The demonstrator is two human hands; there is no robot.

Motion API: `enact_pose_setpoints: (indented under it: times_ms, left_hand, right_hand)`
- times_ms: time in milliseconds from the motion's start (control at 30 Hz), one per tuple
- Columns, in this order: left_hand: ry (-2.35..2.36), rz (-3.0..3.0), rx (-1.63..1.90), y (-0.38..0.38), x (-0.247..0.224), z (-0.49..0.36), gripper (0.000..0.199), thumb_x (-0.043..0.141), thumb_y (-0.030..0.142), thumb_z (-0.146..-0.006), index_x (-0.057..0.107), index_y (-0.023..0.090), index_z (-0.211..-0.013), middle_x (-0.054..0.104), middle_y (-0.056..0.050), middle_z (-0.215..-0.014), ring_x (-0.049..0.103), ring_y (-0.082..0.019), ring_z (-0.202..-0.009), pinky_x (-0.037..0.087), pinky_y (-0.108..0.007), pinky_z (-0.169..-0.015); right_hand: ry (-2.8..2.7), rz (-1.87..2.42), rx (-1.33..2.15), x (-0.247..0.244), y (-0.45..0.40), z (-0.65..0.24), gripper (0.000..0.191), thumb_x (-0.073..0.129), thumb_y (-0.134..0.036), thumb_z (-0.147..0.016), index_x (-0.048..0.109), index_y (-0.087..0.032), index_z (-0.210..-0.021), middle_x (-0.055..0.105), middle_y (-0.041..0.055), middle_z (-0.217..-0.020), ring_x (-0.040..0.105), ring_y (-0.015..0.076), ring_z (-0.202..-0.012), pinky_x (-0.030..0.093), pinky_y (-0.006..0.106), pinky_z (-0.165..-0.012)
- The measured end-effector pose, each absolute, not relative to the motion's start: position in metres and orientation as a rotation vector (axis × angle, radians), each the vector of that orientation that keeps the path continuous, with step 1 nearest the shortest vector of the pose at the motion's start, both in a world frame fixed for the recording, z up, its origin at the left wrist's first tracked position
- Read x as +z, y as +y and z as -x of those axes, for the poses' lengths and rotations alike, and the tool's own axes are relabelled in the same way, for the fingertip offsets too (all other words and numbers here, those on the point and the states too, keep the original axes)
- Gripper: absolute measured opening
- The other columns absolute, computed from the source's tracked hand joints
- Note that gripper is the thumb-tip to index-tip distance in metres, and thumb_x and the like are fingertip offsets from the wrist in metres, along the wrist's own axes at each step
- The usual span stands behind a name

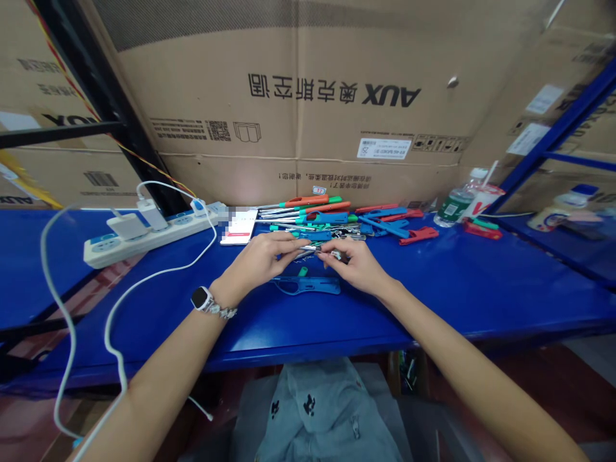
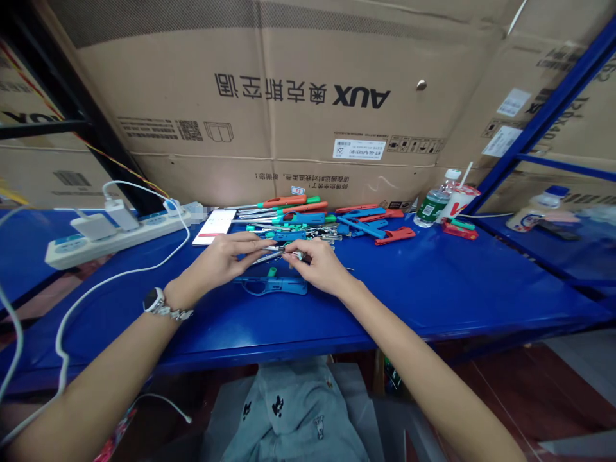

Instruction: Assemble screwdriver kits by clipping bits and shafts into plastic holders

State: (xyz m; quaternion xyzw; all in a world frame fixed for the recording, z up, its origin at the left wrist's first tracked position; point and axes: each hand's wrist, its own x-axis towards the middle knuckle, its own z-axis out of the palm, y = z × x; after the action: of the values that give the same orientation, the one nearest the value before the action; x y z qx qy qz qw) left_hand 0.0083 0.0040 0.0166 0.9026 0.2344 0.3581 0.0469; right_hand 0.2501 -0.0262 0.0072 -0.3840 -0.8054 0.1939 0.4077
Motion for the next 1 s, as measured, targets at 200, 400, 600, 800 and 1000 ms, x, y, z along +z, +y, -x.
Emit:
enact_pose_setpoints:
  times_ms: [200, 400, 600, 800, 1000]
  left_hand:
    - [0.678, -2.770, 1.043, 0.0049, 0.0164, -0.0062, 0.030, 0.052, 0.032, -0.105, 0.075, 0.024, -0.122, 0.075, -0.007, -0.095, 0.070, -0.018, -0.080, 0.056, -0.032, -0.073]
    - [0.743, -2.888, 1.021, 0.0040, 0.0164, -0.0067, 0.032, 0.049, 0.032, -0.107, 0.074, 0.023, -0.125, 0.074, -0.007, -0.094, 0.068, -0.018, -0.079, 0.055, -0.030, -0.070]
    - [0.695, -3.002, 1.079, 0.0039, 0.0179, -0.0071, 0.034, 0.045, 0.031, -0.109, 0.073, 0.019, -0.123, 0.074, -0.007, -0.092, 0.067, -0.018, -0.079, 0.053, -0.030, -0.065]
    - [0.642, -3.059, 1.044, 0.0051, 0.0167, -0.0079, 0.033, 0.045, 0.028, -0.109, 0.073, 0.017, -0.122, 0.073, -0.008, -0.092, 0.066, -0.020, -0.080, 0.054, -0.033, -0.069]
    - [0.571, -3.047, 0.979, 0.0044, 0.0175, -0.0098, 0.035, 0.043, 0.024, -0.109, 0.072, 0.023, -0.127, 0.071, -0.006, -0.087, 0.063, -0.020, -0.080, 0.054, -0.037, -0.075]
  right_hand:
    - [-2.026, 0.980, 0.550, 0.0097, -0.0242, -0.2546, 0.018, 0.062, -0.035, -0.093, 0.074, -0.022, -0.090, 0.070, 0.0011, -0.071, 0.056, 0.0159, -0.063, 0.041, 0.029, -0.061]
    - [-2.053, 0.998, 0.519, 0.0099, -0.0285, -0.2534, 0.019, 0.059, -0.032, -0.093, 0.073, -0.020, -0.093, 0.070, 0.0041, -0.081, 0.054, 0.0161, -0.066, 0.041, 0.029, -0.061]
    - [-2.047, 0.998, 0.550, 0.0118, -0.0300, -0.2542, 0.019, 0.062, -0.035, -0.093, 0.072, -0.019, -0.096, 0.067, 0.0029, -0.078, 0.051, 0.0147, -0.063, 0.040, 0.028, -0.061]
    - [-2.025, 0.942, 0.573, 0.0083, -0.0253, -0.2546, 0.023, 0.066, -0.040, -0.092, 0.076, -0.019, -0.087, 0.069, 0.0038, -0.076, 0.053, 0.0155, -0.066, 0.039, 0.028, -0.061]
    - [-2.053, 0.944, 0.617, 0.0075, -0.0229, -0.2566, 0.027, 0.070, -0.045, -0.090, 0.079, -0.020, -0.086, 0.070, 0.0035, -0.073, 0.049, 0.0140, -0.061, 0.036, 0.028, -0.057]
